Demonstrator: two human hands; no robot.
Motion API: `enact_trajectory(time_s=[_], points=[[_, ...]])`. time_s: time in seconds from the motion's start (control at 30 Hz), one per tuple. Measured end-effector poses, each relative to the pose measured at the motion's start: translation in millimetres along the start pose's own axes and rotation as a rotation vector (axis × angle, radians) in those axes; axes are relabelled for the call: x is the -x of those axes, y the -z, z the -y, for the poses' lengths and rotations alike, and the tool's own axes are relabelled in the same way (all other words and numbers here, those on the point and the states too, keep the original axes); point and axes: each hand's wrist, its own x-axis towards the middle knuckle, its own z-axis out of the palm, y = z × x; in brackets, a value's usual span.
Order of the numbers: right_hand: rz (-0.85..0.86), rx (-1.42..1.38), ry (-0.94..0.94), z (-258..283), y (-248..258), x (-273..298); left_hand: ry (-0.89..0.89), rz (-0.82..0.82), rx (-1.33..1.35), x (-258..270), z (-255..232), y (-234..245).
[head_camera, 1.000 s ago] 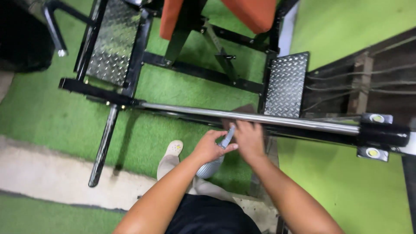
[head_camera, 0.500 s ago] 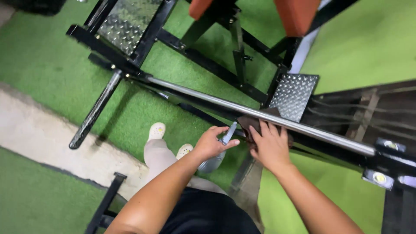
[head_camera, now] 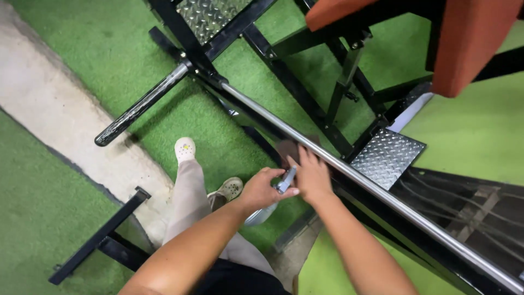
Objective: Cleaning gym equipment using a spray bottle and a cloth.
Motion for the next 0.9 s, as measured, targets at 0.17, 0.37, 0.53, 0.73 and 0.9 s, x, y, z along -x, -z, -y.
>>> enact_trajectory(time_s=[0.17, 0.37, 0.53, 0.73, 0.9], points=[[0.092, 0.102, -0.070, 9, 72, 62, -0.011, 0.020, 0.029, -3, 12, -10], [0.125, 0.165, -0.090, -4, 34, 24, 0.105, 0.106, 0.067, -2, 12, 9], [0.036, -0.012, 0.017, 0, -52, -66, 0.191, 0.096, 0.066, -20, 35, 29], [0.215, -0.070, 0.019, 54, 38, -94, 0.148, 0.064, -0.032, -53, 71, 47], [0.134, 0.032, 0.010, 30, 17, -54, 0.257, 0.147, -0.006, -64, 55, 78]])
